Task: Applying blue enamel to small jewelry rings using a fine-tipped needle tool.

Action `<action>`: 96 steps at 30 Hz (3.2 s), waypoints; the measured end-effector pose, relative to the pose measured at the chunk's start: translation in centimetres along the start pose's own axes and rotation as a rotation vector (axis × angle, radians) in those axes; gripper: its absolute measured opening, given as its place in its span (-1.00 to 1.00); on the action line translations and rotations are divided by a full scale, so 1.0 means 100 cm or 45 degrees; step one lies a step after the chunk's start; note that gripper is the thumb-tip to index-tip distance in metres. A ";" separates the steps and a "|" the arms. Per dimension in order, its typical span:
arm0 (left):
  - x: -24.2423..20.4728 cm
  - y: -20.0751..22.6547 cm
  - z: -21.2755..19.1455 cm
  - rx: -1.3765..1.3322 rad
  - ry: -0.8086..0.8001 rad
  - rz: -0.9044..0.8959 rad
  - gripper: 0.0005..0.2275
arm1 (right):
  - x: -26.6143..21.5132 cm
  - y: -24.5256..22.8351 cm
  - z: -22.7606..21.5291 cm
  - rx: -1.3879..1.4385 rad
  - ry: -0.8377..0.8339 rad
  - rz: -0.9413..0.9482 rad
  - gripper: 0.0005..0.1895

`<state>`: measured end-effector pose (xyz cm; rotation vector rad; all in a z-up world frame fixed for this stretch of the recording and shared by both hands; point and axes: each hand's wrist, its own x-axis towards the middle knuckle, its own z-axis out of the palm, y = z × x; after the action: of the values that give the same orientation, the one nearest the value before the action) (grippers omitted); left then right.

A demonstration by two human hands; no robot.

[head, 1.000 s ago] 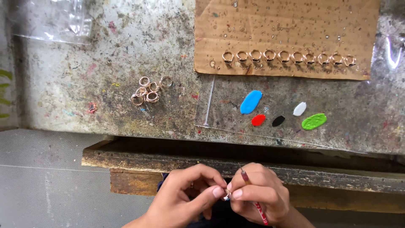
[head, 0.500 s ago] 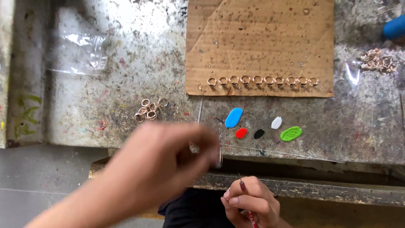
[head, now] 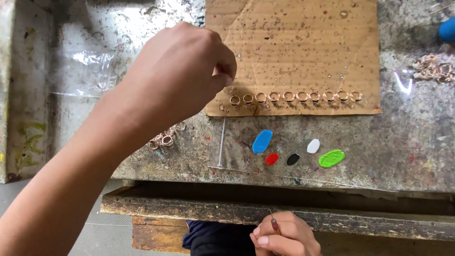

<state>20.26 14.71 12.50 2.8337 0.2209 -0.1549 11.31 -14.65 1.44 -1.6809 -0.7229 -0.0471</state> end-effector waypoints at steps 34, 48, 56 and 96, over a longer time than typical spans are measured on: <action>-0.001 -0.013 0.014 0.020 0.058 -0.025 -0.94 | -0.013 0.009 0.006 -0.038 0.030 -0.060 -0.81; 0.000 -0.005 0.008 0.107 -0.037 -0.076 -0.94 | -0.014 0.006 0.006 -0.045 0.041 -0.017 -0.79; -0.001 -0.004 0.010 0.117 -0.053 -0.110 -0.91 | -0.014 0.007 0.007 -0.050 0.036 -0.041 -0.79; -0.117 -0.009 0.046 0.601 0.187 -0.027 -0.83 | -0.023 0.012 -0.058 0.464 -0.260 0.043 -0.78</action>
<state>8.23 12.61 9.43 3.3174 0.2777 0.0000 12.11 -20.94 0.91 -1.3586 -0.8022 0.2694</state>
